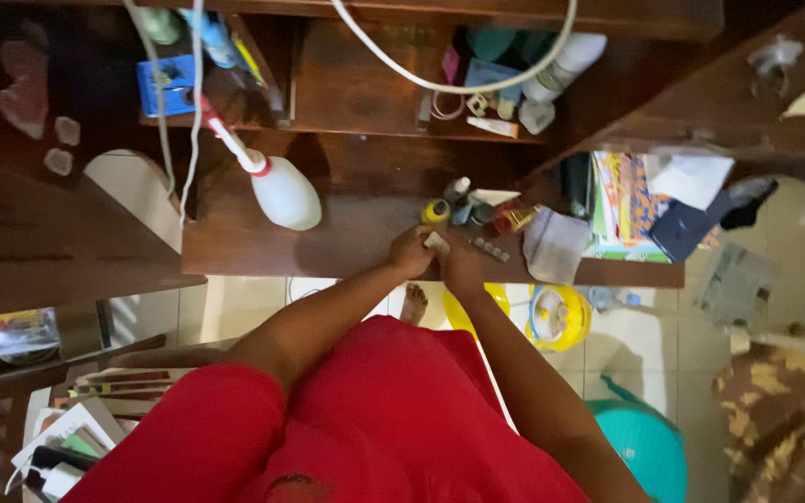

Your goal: The person cleans a cluttered wooden desk by spraying a cleaning solution and wiping the surface with a cloth. They move various items including a pen holder, bottles, and small objects to access the surface, then return them after wiping.

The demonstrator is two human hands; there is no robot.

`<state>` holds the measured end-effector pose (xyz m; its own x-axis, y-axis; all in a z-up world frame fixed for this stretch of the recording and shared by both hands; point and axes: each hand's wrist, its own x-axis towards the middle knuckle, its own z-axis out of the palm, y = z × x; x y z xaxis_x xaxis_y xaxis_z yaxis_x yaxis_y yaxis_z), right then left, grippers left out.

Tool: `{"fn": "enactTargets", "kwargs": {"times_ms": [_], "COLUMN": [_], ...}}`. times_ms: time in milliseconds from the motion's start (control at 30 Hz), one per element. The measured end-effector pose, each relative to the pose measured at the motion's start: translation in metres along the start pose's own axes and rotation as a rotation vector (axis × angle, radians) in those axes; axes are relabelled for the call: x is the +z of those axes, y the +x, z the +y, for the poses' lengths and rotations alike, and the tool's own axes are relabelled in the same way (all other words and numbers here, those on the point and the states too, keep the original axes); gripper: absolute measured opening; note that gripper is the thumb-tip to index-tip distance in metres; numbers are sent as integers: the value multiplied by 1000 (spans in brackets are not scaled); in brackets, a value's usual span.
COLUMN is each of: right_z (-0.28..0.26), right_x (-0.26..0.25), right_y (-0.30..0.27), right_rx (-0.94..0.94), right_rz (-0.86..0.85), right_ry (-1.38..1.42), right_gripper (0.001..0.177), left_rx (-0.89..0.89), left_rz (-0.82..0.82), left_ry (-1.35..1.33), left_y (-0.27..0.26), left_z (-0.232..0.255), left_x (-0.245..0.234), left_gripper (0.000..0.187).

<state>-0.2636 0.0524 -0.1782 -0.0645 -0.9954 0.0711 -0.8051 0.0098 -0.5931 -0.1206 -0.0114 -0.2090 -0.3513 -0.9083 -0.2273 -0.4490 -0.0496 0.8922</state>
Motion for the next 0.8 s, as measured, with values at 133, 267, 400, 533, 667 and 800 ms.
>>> {"fn": "enactTargets", "kwargs": {"times_ms": [133, 267, 400, 533, 667, 800], "right_z": [-1, -17, -61, -126, -181, -200], "right_x": [7, -7, -54, -103, -115, -103], "right_y": [-1, -1, 8, 42, 132, 230], "right_rx": [-62, 33, 23, -73, -220, -205], "right_rz": [-123, -31, -124, -104, 82, 235], "right_ry": [-400, -288, -346, -22, 300, 52], "right_gripper": [33, 55, 52, 41, 51, 49], "left_rx": [-22, 124, 181, 376, 470, 459], "left_rz": [-22, 72, 358, 559, 569, 509], "left_ry": [146, 17, -143, 59, 33, 88], "left_y": [-17, -38, -38, -6, 94, 209], "left_z": [-7, -10, 35, 104, 159, 167], "left_x": [-21, -52, -102, -178, -213, -209], "left_gripper": [42, 46, 32, 31, 50, 45]}}
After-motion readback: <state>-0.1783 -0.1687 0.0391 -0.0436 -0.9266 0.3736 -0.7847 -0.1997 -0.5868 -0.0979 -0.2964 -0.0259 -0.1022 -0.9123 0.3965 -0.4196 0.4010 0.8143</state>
